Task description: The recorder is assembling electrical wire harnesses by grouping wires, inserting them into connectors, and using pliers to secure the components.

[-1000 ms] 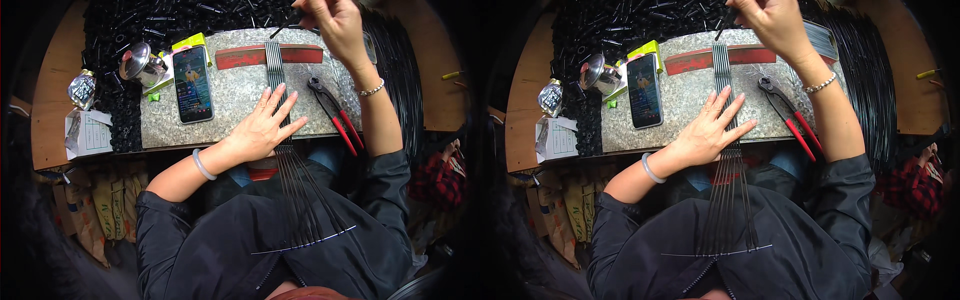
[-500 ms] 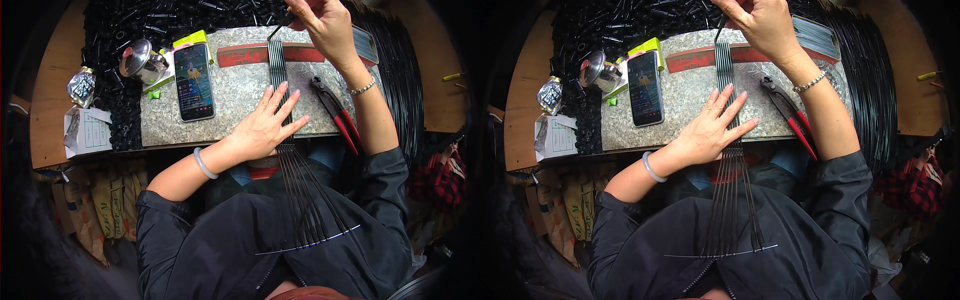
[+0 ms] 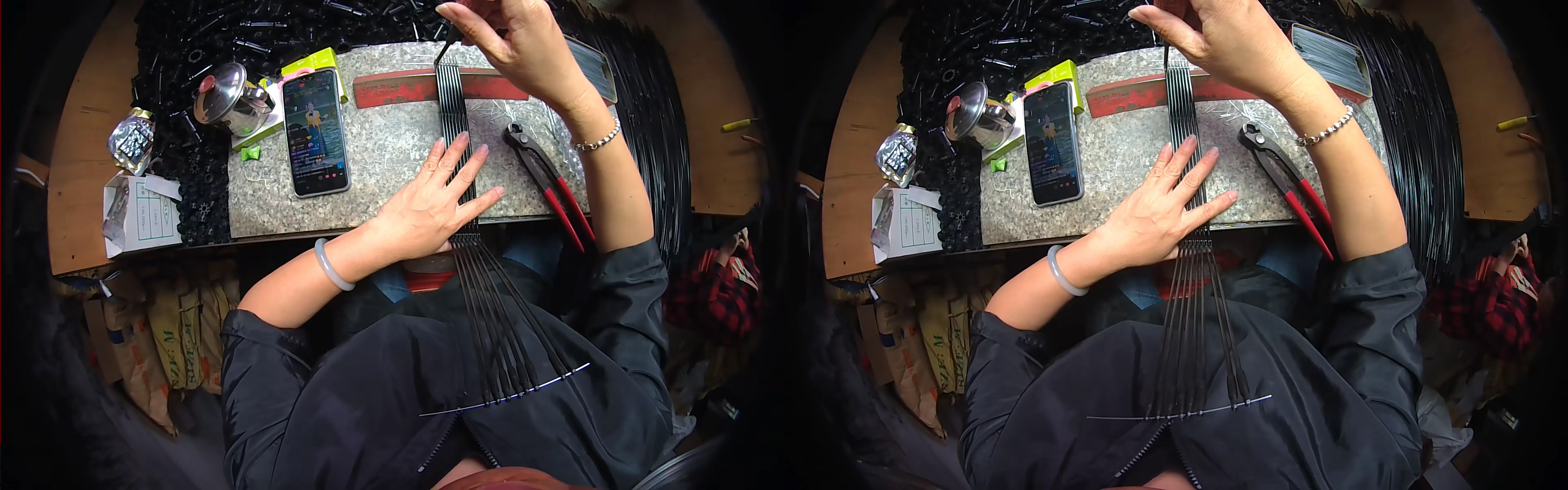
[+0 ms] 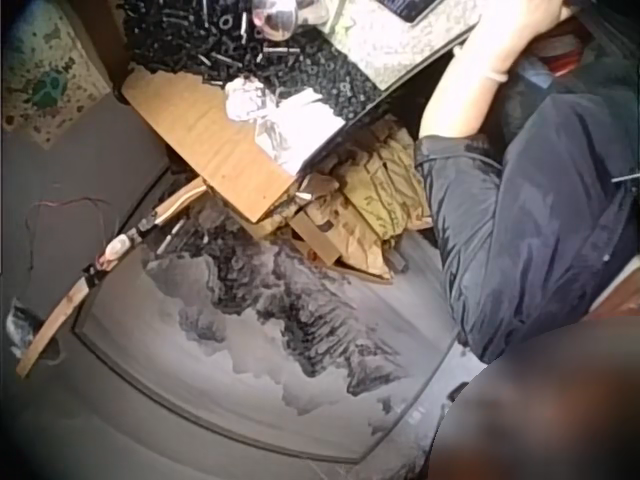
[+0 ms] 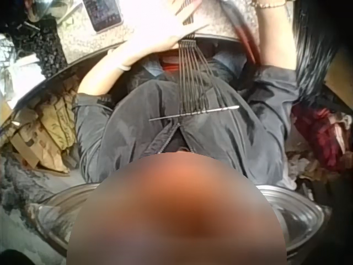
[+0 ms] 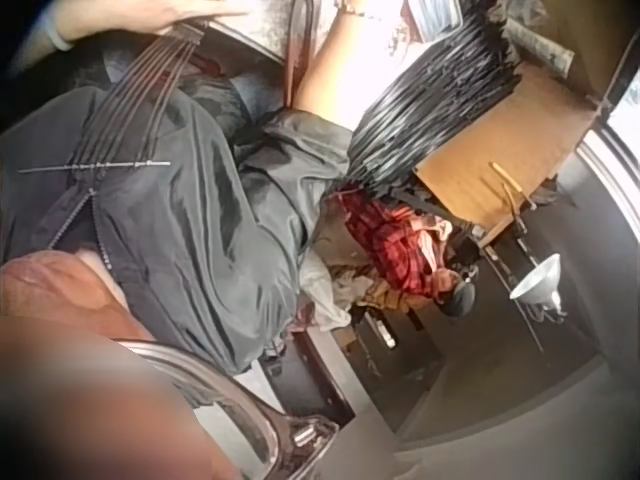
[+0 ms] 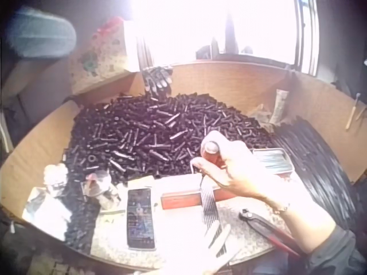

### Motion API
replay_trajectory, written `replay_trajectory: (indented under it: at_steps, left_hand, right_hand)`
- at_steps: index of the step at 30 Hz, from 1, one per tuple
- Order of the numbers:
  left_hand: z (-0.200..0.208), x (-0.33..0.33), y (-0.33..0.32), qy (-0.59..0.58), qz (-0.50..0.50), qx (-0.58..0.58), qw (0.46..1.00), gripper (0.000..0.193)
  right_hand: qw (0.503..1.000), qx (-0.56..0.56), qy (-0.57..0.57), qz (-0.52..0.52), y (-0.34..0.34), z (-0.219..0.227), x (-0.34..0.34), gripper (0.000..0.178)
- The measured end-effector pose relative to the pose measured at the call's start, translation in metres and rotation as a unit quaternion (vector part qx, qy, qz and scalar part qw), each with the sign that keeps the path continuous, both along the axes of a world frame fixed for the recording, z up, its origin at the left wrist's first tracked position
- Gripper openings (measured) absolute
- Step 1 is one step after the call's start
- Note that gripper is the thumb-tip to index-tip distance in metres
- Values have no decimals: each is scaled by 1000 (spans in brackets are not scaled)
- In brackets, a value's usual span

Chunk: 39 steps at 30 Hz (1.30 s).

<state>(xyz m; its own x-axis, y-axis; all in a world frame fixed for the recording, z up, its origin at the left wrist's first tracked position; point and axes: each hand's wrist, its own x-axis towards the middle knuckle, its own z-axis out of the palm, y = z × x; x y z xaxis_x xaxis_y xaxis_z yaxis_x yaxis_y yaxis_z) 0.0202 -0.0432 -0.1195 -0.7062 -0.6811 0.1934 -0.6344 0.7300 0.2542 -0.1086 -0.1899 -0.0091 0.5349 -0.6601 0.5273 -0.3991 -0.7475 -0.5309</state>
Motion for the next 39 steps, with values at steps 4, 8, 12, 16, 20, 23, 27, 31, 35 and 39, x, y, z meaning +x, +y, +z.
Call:
replay_trajectory:
  at_steps: [4, 8, 12, 16, 20, 23, 27, 31, 35, 39]
  left_hand:
    - [0, -1, 0, 4, 2, 0, 1000, 101]
    - [0, -1, 1, 2, 5, 2, 1000, 100]
    - [0, -1, 2, -2, 7, 2, 1000, 101]
    - [2, -1, 2, -6, 7, 2, 1000, 102]
    - [5, -1, 3, -12, 10, 8, 1000, 105]
    - [8, -1, 3, -38, 3, -2, 999, 98]
    - [8, -1, 3, -43, -2, -16, 999, 95]
    - [9, -2, 6, -21, 8, 8, 1000, 112]
    - [21, 9, 3, -13, -11, 26, 1000, 114]
    - [30, 35, -34, -95, -25, -34, 995, 105]
  right_hand:
    - [999, 22, 9, 25, 4, 2, -2, 20]
    - [992, 76, -99, 7, -6, -11, -9, 20]
    - [878, 301, -348, -134, -43, -46, -19, 25]
    - [747, 519, -409, -78, -62, -87, -32, 50]
    - [732, 499, -444, -137, -54, -94, -38, 72]
    - [768, 464, -414, -154, -40, -93, -24, 81]
    - [787, 491, -360, -104, -39, -93, -7, 78]
    - [795, 488, -346, -101, -37, -89, -5, 61]
    - [852, 322, -394, -120, 0, -69, -28, 51]
    - [900, 329, -285, 18, 73, -44, -85, 31]
